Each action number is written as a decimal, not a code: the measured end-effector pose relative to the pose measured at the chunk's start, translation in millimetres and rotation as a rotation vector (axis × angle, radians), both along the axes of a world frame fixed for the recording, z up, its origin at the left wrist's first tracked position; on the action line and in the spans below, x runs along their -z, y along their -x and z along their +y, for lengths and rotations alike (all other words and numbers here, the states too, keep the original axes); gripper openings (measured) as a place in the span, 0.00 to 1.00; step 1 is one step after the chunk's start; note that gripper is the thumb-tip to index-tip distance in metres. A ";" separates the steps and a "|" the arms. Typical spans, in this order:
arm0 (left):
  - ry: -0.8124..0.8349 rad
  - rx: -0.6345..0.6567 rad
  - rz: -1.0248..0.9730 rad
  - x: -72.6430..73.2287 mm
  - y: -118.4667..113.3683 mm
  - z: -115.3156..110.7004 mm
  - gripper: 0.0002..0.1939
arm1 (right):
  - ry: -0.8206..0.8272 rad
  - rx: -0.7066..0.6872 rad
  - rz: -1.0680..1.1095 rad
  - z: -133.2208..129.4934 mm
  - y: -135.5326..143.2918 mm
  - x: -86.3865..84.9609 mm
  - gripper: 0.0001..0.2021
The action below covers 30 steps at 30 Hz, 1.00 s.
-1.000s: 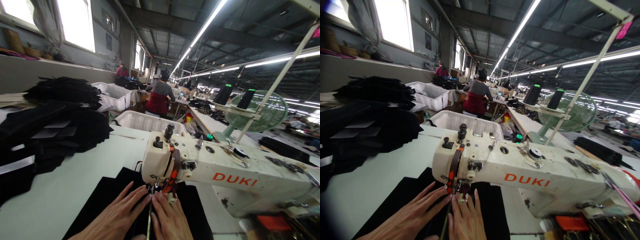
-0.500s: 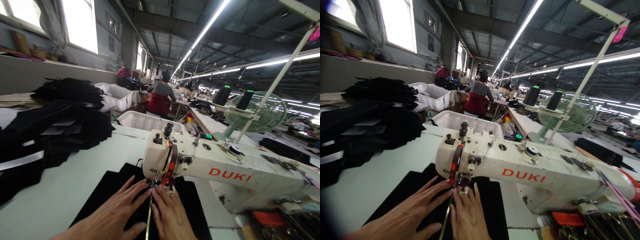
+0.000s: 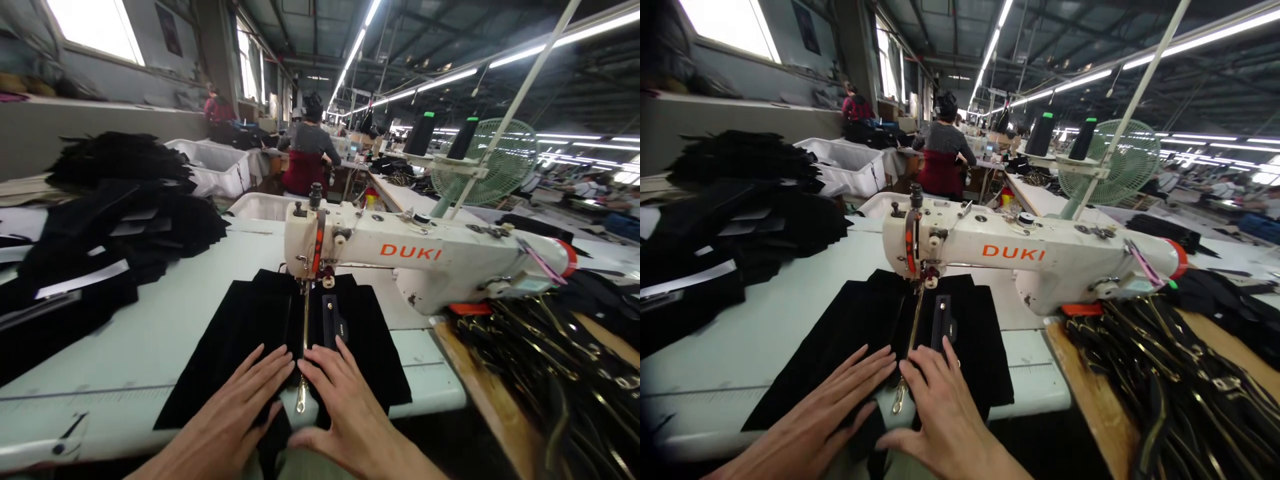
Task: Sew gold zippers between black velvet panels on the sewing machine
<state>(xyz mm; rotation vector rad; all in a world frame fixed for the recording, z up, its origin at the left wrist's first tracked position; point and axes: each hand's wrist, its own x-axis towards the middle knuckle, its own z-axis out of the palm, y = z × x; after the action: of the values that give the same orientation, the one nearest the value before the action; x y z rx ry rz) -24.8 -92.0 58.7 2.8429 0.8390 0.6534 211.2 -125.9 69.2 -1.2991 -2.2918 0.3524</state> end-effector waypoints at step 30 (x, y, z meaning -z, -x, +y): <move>-0.518 0.016 0.099 4.4 -14.3 -13.5 0.37 | -0.130 0.187 0.189 -13.4 23.7 9.4 0.21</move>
<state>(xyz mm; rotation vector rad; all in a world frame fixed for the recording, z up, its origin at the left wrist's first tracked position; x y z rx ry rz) -10.6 -105.6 54.3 3.3612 0.7474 0.8383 187.5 -139.3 59.8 -1.3411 -1.9852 0.2455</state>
